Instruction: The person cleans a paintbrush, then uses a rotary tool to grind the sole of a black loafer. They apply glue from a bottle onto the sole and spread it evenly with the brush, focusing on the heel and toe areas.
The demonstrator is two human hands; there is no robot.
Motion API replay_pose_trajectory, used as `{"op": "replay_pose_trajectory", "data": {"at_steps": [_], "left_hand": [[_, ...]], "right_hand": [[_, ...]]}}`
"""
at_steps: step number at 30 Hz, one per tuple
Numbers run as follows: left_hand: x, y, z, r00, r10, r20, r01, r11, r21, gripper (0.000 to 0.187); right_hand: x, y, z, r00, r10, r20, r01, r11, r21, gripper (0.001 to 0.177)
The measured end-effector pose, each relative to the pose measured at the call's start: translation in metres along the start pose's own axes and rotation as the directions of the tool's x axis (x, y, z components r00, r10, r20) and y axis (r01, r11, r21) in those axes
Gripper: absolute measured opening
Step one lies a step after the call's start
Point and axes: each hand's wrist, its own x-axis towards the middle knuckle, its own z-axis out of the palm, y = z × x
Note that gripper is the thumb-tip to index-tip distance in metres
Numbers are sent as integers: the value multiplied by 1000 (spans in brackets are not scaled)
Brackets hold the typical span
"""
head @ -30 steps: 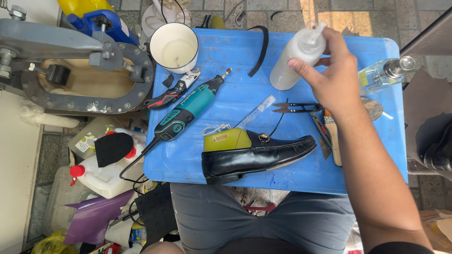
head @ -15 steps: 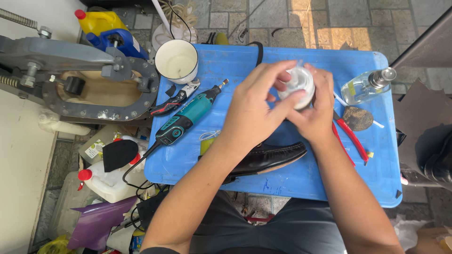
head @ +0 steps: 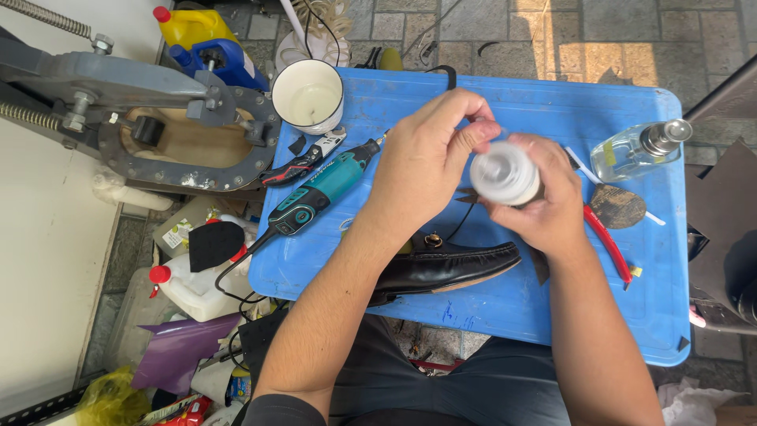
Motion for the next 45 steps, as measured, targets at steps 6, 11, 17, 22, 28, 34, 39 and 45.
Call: {"op": "replay_pose_trajectory", "data": {"at_steps": [6, 11, 17, 22, 28, 34, 39, 45], "left_hand": [[11, -1, -6, 998, 7, -56, -12, 996, -91, 19], [-4, -3, 8, 921, -385, -67, 379, 921, -88, 25], [-45, 4, 11, 995, -93, -47, 76, 956, -283, 29], [-66, 19, -4, 997, -82, -11, 75, 951, -301, 42], [-122, 34, -26, 999, -40, 11, 41, 897, -440, 35], [-177, 37, -55, 980, -195, 35, 191, 885, -425, 18], [-204, 29, -60, 953, -300, 42, 278, 812, -513, 13], [-228, 22, 0, 893, -447, -53, 212, 523, -826, 12]], "right_hand": [[-13, 12, 6, 995, 87, 50, -96, 970, 225, 88], [-13, 14, 7, 997, 74, 30, -78, 982, 172, 92], [-15, 9, 2, 999, 3, -35, 1, 993, 121, 87], [-21, -19, -19, 999, 27, -38, -26, 999, 40, 86], [-57, -96, -37, 825, 464, 322, -542, 811, 221, 90], [-86, -154, 11, 922, 246, 299, -217, 968, -127, 87], [-110, -172, 35, 940, 229, 252, -178, 961, -210, 87], [-141, -177, 38, 960, 250, 130, -232, 963, -136, 87]]}}
